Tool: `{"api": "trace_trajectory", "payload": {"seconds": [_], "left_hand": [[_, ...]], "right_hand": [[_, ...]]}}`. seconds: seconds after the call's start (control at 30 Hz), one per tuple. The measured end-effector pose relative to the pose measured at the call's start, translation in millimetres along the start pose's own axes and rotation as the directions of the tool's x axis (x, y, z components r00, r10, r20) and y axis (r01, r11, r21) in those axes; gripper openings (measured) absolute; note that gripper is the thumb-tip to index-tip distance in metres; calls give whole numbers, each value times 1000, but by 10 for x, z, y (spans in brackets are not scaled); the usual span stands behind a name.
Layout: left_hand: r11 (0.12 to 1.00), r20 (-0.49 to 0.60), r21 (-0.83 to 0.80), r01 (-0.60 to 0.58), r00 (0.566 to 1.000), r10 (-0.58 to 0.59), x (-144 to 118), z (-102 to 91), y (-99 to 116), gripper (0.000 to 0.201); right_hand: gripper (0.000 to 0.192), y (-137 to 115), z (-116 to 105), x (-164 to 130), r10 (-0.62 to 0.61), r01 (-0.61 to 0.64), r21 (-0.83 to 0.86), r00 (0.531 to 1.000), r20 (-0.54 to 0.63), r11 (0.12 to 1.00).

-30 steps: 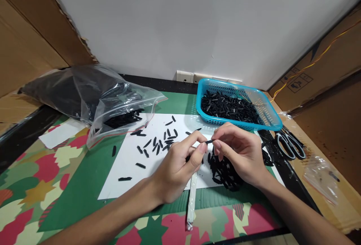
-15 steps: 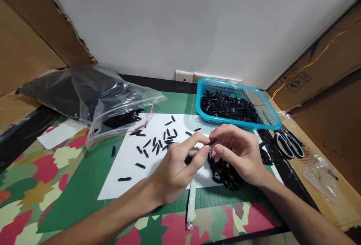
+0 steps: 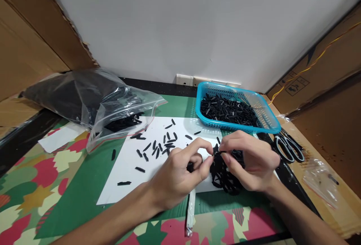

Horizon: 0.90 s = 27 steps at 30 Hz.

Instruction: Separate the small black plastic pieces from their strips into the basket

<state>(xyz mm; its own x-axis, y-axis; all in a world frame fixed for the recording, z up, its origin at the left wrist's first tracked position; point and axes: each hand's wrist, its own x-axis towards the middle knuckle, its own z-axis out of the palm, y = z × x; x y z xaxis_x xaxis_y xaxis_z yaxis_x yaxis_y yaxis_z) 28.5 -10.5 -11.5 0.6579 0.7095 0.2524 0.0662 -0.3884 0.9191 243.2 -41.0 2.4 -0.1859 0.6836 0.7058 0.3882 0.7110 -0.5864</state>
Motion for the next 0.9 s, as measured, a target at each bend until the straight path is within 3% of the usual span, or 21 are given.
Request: {"api": "trace_trajectory", "payload": {"seconds": [0.07, 0.1, 0.2, 0.27, 0.33, 0.4, 0.47, 0.53, 0.63, 0.8, 0.9], "left_hand": [[1000, -7, 11, 21, 1000, -21, -9, 5, 11, 15], [999, -8, 11, 32, 999, -32, -14, 8, 19, 22], [999, 5, 9, 47, 999, -47, -22, 15, 40, 38], [998, 13, 13, 56, 998, -57, -23, 20, 45, 44], [996, 19, 20, 90, 996, -91, -24, 28, 38, 51], [990, 27, 21, 139, 990, -140, -26, 42, 21, 58], [986, 48, 15, 168, 985, -169, -27, 59, 1, 68], [984, 73, 22, 175, 982, -176, -26, 74, -10, 76], [982, 98, 65, 178, 978, -184, -12, 81, -10, 81], [975, 109, 61, 215, 969, -220, 23, 58, -5, 82], [973, 96, 40, 229, 968, -232, 35, 44, -3, 77]], "right_hand": [[30, 77, -112, 40, -108, 93, -238, 993, -49, 967], [29, 121, -173, 67, -117, 75, -358, 988, -98, 931], [24, 216, -314, 148, -43, -113, -583, 968, -246, 804], [23, 207, -327, 180, 4, -157, -576, 966, -257, 802], [18, 138, -263, 182, 39, -106, -450, 987, -155, 887], [11, 47, -148, 158, 35, -21, -249, 998, 50, 968], [11, -21, -23, 119, -24, 51, -102, 968, 249, 994], [19, -51, 78, 77, -45, 75, -69, 929, 369, 995], [24, -58, 166, 30, -18, 76, -115, 898, 439, 990], [23, -100, 237, -1, 22, 139, -333, 899, 437, 933], [23, -115, 272, -10, 29, 166, -381, 889, 456, 910]]}}
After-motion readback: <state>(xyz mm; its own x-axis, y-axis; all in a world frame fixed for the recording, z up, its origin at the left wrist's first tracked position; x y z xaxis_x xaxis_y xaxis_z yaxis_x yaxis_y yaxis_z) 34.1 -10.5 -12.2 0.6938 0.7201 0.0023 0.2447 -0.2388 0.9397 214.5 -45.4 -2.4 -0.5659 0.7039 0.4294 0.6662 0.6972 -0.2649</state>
